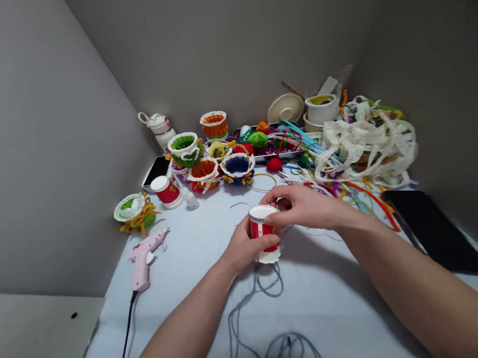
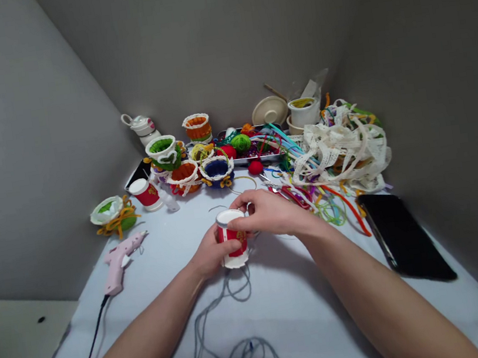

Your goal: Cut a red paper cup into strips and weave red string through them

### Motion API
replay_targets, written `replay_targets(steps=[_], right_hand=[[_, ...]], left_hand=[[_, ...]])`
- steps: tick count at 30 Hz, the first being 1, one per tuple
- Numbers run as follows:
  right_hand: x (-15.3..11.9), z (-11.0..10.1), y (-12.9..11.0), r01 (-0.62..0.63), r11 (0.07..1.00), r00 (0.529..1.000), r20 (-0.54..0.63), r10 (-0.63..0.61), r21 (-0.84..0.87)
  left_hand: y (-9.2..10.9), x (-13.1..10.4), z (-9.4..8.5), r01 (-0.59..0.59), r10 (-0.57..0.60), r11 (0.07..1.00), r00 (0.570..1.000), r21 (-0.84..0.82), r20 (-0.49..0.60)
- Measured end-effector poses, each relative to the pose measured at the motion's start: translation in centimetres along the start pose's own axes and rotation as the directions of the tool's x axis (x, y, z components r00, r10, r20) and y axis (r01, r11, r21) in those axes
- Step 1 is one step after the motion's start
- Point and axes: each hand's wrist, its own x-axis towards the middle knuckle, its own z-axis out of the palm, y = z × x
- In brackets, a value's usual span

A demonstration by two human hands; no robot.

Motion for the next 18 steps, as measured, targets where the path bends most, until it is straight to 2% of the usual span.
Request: replay_targets(steps=[3, 6, 12, 18], right_hand=[[0.2, 0.0, 0.6, 0.023, 0.996, 0.999, -0.021, -0.025, -0.089], [0.4, 0.1, 1.1, 0.061, 0.988, 0.997, -0.032, -0.067, -0.144], [0.9, 1.1, 1.0, 0.126, 0.985, 0.988, -0.077, -0.135, -0.121], [1.0, 1.7, 0.5, 0.131, 0.989, 0.986, -0.096, -0.137, -0.067]], left_hand=[[0.1, 0.0, 0.4, -0.034, 0.045, 0.995, 0.993, 0.096, -0.107], [0.5, 0.0, 0.7, -0.090, 0.118, 0.982, 0.979, 0.169, -0.164], [0.9, -0.2, 1.2, -0.153, 0.200, 0.958, 0.963, 0.243, -0.182], [0.6, -0.3, 1.3, -0.194, 0.253, 0.941, 0.948, 0.276, -0.193]])
